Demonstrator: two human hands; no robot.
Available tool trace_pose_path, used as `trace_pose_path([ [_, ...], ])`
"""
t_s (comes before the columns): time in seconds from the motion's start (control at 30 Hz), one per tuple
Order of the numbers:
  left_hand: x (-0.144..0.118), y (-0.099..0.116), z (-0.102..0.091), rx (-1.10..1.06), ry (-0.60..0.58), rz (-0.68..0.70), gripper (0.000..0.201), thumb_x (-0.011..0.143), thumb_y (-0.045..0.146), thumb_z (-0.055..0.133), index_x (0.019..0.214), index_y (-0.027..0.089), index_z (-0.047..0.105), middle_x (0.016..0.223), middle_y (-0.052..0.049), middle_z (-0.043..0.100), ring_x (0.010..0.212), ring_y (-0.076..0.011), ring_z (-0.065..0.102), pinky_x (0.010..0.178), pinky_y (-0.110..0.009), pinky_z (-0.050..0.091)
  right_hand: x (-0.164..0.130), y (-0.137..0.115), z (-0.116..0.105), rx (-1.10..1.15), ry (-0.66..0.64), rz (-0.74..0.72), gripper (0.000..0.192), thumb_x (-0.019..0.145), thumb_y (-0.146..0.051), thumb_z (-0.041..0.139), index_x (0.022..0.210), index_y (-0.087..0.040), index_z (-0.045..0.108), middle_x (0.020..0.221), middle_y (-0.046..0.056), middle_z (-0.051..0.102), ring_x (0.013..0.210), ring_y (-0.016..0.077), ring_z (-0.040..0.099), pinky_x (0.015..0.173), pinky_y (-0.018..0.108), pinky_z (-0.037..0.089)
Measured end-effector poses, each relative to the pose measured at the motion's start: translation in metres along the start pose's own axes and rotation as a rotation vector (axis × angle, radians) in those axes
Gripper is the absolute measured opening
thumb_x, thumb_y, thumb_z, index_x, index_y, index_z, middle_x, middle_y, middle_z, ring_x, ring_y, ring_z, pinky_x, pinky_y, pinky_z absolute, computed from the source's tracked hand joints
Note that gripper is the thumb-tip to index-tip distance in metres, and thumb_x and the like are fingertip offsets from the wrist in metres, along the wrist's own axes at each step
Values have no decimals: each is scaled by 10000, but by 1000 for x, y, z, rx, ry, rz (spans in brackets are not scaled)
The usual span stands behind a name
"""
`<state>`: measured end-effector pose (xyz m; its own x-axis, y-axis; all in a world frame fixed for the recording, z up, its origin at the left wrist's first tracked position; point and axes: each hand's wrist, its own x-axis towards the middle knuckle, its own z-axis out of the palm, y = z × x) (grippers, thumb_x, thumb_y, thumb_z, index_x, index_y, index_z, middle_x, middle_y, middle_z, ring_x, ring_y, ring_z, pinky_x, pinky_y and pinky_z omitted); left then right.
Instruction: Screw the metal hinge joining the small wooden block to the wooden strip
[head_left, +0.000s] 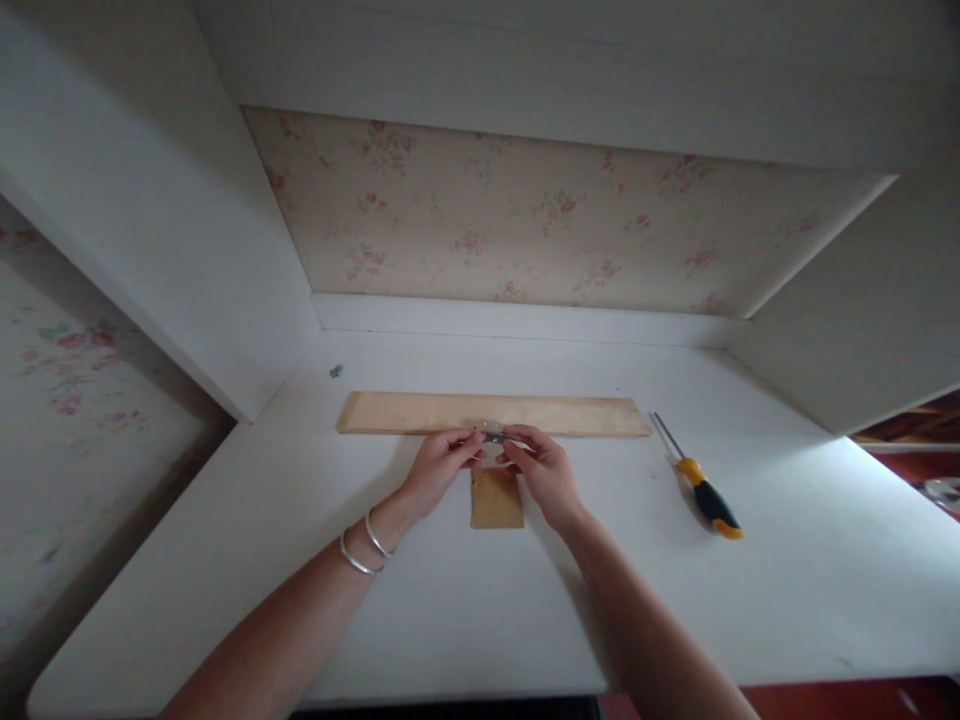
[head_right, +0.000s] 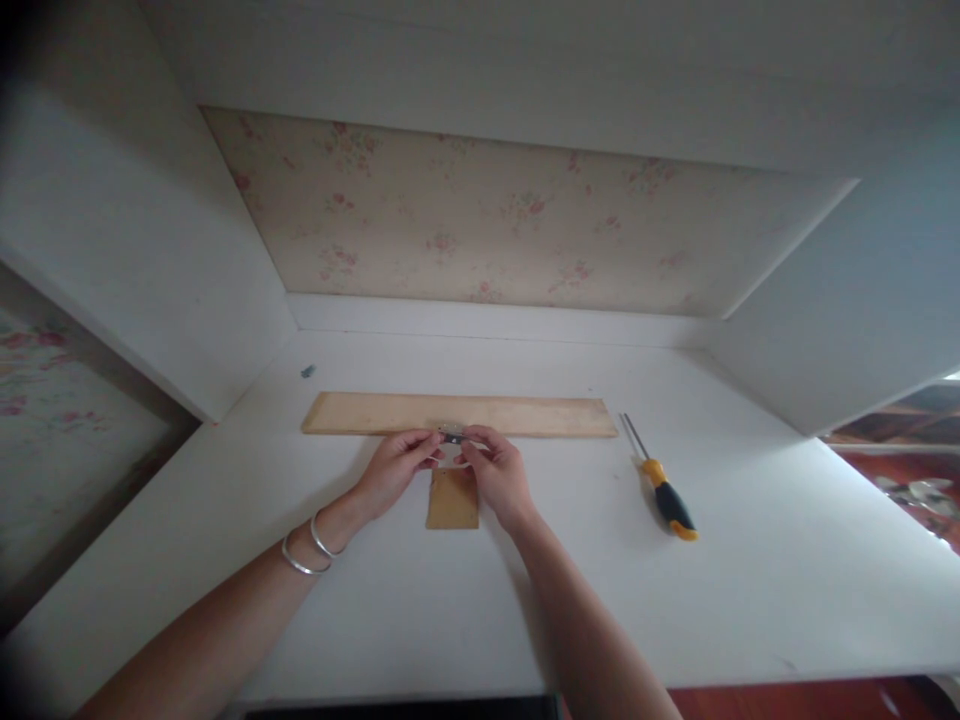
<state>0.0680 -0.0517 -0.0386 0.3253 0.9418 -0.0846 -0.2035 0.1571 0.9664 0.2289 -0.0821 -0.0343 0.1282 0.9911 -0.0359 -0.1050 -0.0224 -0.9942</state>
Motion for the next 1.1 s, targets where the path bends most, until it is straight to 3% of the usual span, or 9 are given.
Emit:
trace_pose_path([
  [0.23,2,-5,-1,17,56,32,322,713,388,709,905,145,619,795,-23,644,674,-116,591,635,-241,484,3,7,-2,-13,-14,-42,289,747,-354,647,987,-221,557,883,8,631,628,120,610,557,253,479],
  [0.37,2,-7,1,200,60,62,345,764,426,632,917,117,650,795,-50,658,629,-119,588,597,-240,480,7,16,-4,-105,6,-63,286,751,-364,628,980,-211,551,904,20,640,616,123,619,540,250,480],
  [0.57,-1,-4,5,409,96,53,404,800,472,543,962,125,672,494,41,529,424,-95,479,430,-205,358,7,18,-5,-266,24,-62,250,775,-370,587,972,-218,565,916,32,668,621,139,637,543,256,493],
  [0.67,-3,-1,6,460,121,50,396,797,473,536,940,135,685,454,57,493,388,-83,424,410,-201,312,4,14,-4,-379,29,-98,250,801,-370,556,1007,-227,558,946,37,682,618,140,645,566,267,505],
  [0.9,-2,-1,7,481,159,29,382,818,459,497,882,130,679,431,52,471,374,-87,424,381,-189,305,6,8,1,-663,58,-248,191,836,-359,526,950,-230,608,878,13,702,631,137,645,628,266,489],
  [1.1,4,-3,10,474,222,10,356,828,438,482,828,130,661,430,46,478,348,-94,439,341,-192,291,19,10,5,-759,73,-332,192,842,-320,526,949,-225,654,915,17,698,674,135,631,694,270,479],
])
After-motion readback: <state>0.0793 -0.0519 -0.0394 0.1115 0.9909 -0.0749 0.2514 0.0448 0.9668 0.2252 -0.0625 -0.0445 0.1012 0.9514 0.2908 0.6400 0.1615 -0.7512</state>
